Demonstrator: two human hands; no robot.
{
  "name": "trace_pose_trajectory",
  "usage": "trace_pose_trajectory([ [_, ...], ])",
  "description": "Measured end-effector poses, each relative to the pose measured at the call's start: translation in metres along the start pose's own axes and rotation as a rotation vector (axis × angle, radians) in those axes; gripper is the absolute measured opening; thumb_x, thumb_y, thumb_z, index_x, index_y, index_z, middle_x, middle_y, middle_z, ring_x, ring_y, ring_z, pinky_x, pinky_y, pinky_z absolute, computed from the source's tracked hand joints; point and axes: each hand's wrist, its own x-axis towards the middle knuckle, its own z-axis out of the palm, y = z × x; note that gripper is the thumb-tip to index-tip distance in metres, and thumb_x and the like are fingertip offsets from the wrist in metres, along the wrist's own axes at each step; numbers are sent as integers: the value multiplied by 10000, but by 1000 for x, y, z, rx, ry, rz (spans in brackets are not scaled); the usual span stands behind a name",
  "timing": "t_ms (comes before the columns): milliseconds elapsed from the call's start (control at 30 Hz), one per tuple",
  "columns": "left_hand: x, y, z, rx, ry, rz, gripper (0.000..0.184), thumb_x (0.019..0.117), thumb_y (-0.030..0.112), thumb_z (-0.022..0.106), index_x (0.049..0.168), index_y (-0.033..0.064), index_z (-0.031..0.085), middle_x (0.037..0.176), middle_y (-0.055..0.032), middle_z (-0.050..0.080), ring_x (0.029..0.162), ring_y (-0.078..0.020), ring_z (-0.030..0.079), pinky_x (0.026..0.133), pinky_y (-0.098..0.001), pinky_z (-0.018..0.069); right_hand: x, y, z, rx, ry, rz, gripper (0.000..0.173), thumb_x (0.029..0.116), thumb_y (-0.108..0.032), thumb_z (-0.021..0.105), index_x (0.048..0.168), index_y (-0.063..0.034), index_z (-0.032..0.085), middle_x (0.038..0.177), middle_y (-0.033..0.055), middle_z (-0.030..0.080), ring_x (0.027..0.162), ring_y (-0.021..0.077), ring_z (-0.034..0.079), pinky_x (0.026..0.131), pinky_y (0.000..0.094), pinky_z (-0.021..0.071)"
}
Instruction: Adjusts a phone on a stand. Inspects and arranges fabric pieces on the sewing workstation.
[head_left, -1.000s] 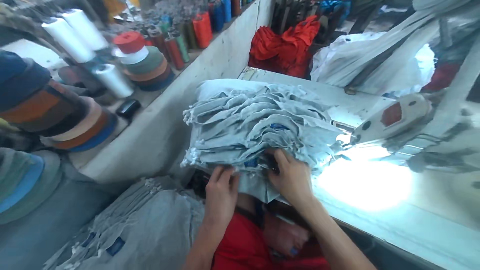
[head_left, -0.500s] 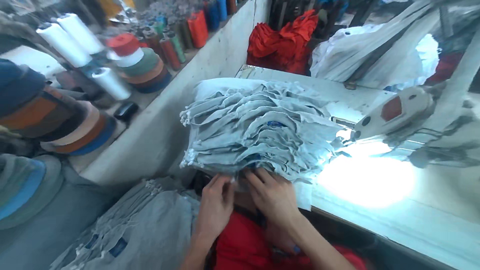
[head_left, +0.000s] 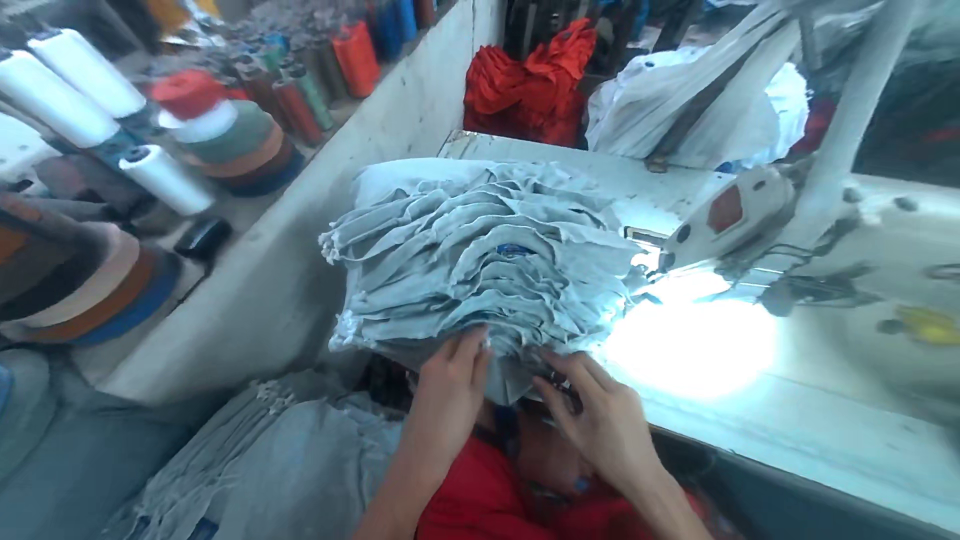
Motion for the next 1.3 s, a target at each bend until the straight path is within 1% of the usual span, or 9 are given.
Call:
trace_pose_trajectory([
  [100,8,3,5,108,-50,2,207,979,136,637,1135,66,754,1039,-123,735,842,-246,737,780,-403,624,-5,-5,2,3,-16,-19,334,966,-372,638,1203,-163,746,925,21,704,622,132,642,486,314,519],
  [233,-7,-3,-6,61,53,-5,175,998,191,618,1012,79,752,978,-80,728,792,-137,708,732,-284,611,0,-13,7,-16,0,-48,317,976,-367,633,1196,-173,752,908,25,704,631,150,654,483,328,522],
  [467,-27,-3,-3,-149,99,-139,145,978,176,652,1027,73,741,977,-32,718,793,-55,696,716,-225,616,25,-30,34,-106,16,-184,256,1004,-237,581,1175,-203,770,913,30,728,685,205,686,525,368,548],
  [767,-49,-17,9,-331,72,-234,123,972,170,672,1036,91,740,967,-4,714,754,-55,700,672,-245,635,37,-31,32,-72,-59,-215,246,1019,-314,571,1116,-191,761,880,32,702,603,196,648,463,367,509],
  [867,-61,-21,12,-354,35,-295,118,953,150,691,1031,79,745,961,-12,721,743,-62,714,672,-255,649,47,-36,33,-114,-75,-147,325,919,-379,679,1142,-155,756,958,62,732,593,225,663,454,413,516],
  [933,-67,-22,14,-368,-6,-333,136,956,176,698,1043,86,752,971,-5,729,762,-60,722,693,-252,650,60,-41,33,-115,-136,-124,302,775,-194,734,1065,-121,772,959,95,738,615,291,687,460,498,524],
  [967,-69,-21,14,-384,-21,-347,144,962,186,696,1054,90,753,977,-2,730,767,-61,723,699,-250,650,69,-44,31,-108,-168,-111,286,761,-135,730,1044,-107,766,961,105,740,643,314,698,483,529,532],
  [1133,-72,-28,11,-369,36,-326,143,955,175,700,1048,82,755,958,-15,724,749,-59,714,681,-246,646,118,-47,17,-57,84,-138,234,861,-93,650,1081,-66,726,844,84,677,585,247,629,451,444,472],
  [1300,-52,-34,-5,-273,143,-284,112,940,173,718,997,88,763,1032,-41,713,800,-77,719,703,-255,648,121,-33,57,-207,54,-108,298,820,-98,707,1101,-21,646,929,172,692,576,355,653,446,525,495],
])
